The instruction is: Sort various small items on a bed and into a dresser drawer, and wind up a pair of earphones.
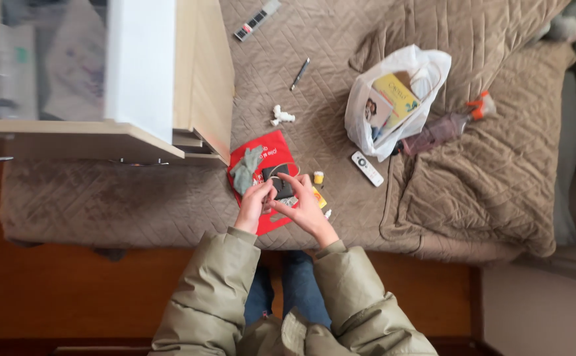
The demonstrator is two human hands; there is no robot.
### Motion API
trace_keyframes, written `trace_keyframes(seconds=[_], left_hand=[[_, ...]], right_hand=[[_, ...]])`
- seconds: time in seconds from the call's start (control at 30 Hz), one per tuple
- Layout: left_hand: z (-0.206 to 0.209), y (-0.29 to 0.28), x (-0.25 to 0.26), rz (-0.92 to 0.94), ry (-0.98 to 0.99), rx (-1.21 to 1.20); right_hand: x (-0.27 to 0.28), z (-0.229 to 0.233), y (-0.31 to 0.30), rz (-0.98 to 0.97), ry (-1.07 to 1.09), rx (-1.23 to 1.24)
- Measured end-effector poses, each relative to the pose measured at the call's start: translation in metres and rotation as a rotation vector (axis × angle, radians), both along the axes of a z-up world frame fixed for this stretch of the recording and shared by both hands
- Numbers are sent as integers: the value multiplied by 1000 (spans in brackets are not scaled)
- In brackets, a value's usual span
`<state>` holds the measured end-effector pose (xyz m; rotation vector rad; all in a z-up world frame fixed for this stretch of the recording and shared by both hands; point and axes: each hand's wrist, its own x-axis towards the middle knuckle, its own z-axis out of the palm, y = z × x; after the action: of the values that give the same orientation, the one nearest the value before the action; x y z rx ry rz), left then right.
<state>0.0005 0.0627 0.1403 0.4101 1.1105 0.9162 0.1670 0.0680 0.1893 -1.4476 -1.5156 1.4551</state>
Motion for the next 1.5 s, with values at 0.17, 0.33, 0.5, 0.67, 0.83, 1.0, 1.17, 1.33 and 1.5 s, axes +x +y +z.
trace_keyframes(seconds=[0.17,0.33,0.5,0.67,0.83,1.0,1.17,1.33,1.5], left_hand=[[76,26,8,-10,-413,71],[133,35,-1,137,-898,297],[173,5,-41,422,-966,543],[177,-44,-87,713,-930,713],[176,-115,-141,974,-730,733],[161,-199,-176,1252,-327,523],[146,-251,-219,1455,-211,483],[124,-287,-289,1525,-142,387],[153,-319,-385,1345,-62,272]], right_hand=[[26,15,27,266,-118,261],[12,24,50,502,357,2],[-32,59,58,583,865,-491],[-113,100,35,973,604,-19],[-189,71,16,1116,426,27],[-263,85,-10,884,566,94],[-345,89,-45,942,871,-367],[-440,101,-82,786,694,-417],[-561,127,-122,875,777,-78]])
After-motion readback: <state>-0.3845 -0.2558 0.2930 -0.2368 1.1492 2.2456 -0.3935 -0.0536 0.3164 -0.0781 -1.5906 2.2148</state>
